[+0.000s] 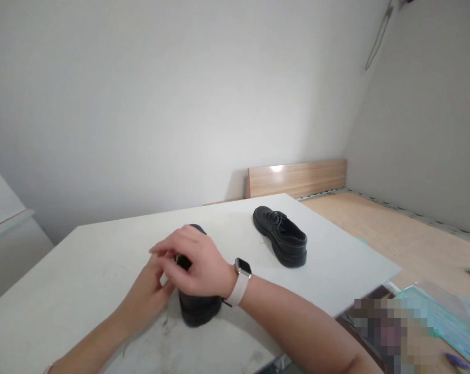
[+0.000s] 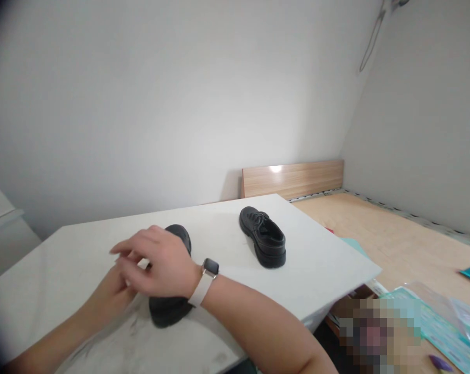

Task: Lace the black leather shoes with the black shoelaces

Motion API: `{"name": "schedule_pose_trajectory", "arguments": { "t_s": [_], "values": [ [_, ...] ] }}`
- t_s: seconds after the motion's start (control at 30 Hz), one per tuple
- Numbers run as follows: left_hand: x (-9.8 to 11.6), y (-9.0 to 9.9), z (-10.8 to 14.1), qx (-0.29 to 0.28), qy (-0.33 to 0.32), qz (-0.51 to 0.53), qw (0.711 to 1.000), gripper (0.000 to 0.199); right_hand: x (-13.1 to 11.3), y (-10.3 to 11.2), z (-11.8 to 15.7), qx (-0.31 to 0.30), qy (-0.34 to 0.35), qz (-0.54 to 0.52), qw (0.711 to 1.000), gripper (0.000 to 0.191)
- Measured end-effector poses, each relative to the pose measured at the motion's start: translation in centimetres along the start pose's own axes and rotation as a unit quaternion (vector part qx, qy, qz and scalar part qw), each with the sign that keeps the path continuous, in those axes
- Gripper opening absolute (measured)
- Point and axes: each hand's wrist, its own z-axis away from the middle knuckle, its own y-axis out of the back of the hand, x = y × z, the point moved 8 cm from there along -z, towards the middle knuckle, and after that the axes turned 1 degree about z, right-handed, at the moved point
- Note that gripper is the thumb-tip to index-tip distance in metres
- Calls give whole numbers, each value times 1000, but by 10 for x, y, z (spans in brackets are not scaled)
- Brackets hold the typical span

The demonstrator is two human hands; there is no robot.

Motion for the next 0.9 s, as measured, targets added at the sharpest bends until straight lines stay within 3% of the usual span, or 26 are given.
{"name": "schedule_pose_trajectory", "arguments": {
  "t_s": [0.17,0.33,0.43,0.6,0.73,0.9],
  "values": [
    [1,11,6,18,-43,-6,999,20,26,22,14,2,8,-12,1000,21],
    [5,13,8,14,-41,-5,999,24,49,21,21,33,-75,-86,993,37],
    [8,13,9,22,-35,4,999,26,55,16,20,9,-109,-95,989,42],
    [9,18,8,51,-3,4,999,24,49,7,21,-59,-83,-12,995,47],
    [9,20,11,59,-7,-6,998,22,48,8,24,-15,-56,49,997,34],
    [11,20,15,56,-33,-16,998,21,51,4,28,36,-27,52,998,25]
  ]
}}
